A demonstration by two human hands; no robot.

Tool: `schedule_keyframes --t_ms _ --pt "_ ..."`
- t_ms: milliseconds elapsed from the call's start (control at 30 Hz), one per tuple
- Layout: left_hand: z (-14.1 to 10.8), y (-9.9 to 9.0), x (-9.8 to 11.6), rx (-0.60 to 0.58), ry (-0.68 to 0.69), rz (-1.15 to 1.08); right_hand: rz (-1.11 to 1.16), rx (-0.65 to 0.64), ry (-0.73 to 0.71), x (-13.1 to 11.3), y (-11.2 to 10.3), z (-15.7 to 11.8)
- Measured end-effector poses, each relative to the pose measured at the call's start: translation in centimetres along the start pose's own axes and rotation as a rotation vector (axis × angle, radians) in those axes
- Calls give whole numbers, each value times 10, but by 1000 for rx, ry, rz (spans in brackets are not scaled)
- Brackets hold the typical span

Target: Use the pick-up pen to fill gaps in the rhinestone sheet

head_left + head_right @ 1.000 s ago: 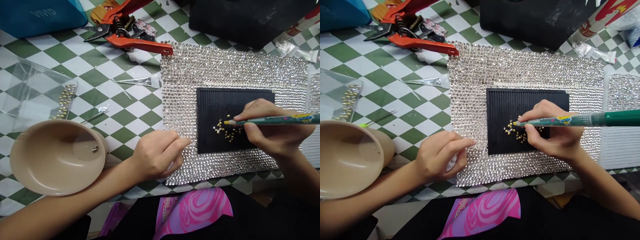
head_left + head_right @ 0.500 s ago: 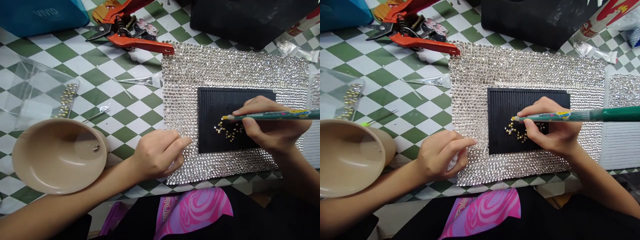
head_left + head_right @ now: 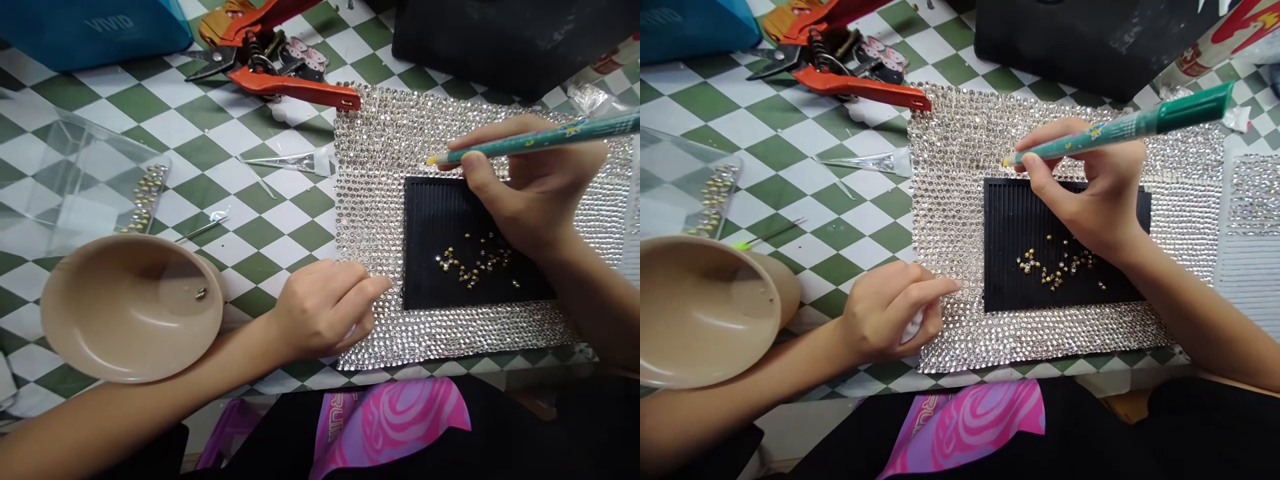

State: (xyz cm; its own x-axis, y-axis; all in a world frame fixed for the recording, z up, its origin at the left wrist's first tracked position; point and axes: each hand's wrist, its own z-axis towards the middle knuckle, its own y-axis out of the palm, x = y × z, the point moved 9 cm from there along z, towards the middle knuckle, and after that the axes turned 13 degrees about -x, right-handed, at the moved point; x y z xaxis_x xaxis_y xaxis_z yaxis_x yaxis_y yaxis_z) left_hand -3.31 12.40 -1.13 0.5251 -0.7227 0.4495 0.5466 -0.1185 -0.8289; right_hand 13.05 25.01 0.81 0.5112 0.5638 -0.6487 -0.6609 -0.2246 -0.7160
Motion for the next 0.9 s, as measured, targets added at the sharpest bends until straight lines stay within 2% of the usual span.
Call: schedule_keyframes --t_ms 300,467,567,733,900 --pt "1 0 0 -10 0 -21 -58 -40 -12 1 5 0" --pt "1 -1 0 -6 0 -5 -11 2 -20 -3 -2 -3" --pt "0 0 1 -2 8 0 -20 14 19 -14 -9 -16" --pt "0 1 0 -20 -2 16 -56 -98 102 -25 -10 -51" --pt "0 0 1 -12 3 28 -39 -57 86 -32 -12 -74"
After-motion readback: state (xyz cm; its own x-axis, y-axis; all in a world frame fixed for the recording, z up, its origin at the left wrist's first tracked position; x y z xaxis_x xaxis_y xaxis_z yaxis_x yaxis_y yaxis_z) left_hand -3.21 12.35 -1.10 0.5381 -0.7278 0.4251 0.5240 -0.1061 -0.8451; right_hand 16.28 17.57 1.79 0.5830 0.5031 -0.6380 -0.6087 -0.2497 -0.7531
